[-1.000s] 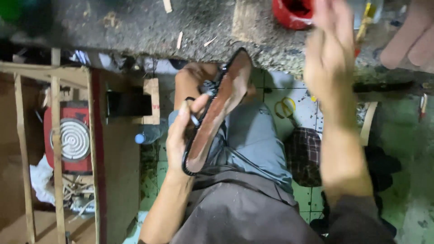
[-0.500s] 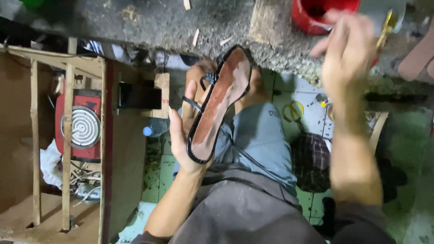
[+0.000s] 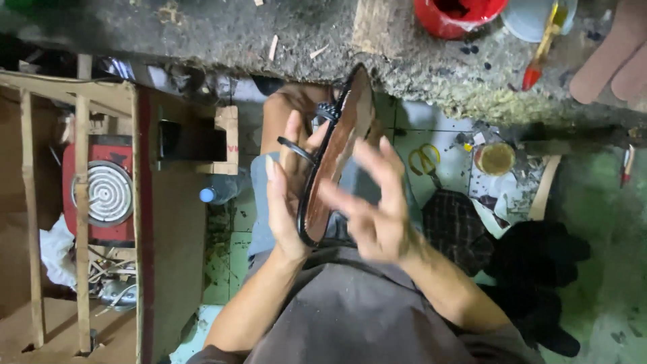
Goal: Applying adhesive to shoe soles and attaching the upper components to assemble sandals
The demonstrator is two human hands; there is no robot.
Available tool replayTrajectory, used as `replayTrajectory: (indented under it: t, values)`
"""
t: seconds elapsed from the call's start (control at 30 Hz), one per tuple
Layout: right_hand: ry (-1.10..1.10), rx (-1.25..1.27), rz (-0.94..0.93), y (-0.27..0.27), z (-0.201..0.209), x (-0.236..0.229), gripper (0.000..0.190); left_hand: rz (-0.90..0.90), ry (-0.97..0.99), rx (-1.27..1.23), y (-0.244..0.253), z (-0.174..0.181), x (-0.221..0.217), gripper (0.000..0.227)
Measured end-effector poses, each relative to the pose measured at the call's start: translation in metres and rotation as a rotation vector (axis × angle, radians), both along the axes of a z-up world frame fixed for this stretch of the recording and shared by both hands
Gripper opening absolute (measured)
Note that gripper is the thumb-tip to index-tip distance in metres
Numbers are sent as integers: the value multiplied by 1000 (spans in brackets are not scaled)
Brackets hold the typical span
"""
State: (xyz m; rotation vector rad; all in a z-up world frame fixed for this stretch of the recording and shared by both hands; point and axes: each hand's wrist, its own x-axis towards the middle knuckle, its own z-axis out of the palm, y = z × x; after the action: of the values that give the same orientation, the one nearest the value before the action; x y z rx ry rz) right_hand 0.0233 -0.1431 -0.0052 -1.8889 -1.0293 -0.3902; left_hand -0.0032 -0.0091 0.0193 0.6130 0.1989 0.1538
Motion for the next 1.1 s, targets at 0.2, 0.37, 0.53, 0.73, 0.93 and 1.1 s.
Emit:
replayTrajectory:
  t: [0.2,0.37,0.53,0.73,0.93,1.1]
  values:
    - [-98,-25,31,-1,1,3,51,-112,17,94,4,12,-3,65]
    - [-162,-4,117,0,-10,4,48,-174,68,118,8,22,-2,64]
    - [-244,-44,89,0,-10,12,49,-247,137,271,10,25,2,70]
    - [-320,-161,50,-5,5,19,47,-362,422,-71,8,18,8,75]
    - [-57,-59,8,-20,-5,2,48,-396,551,-140,12,3,11,78]
    - [-36,-143,62,-15,6,6,54,-480,619,-119,3,-54,14,64]
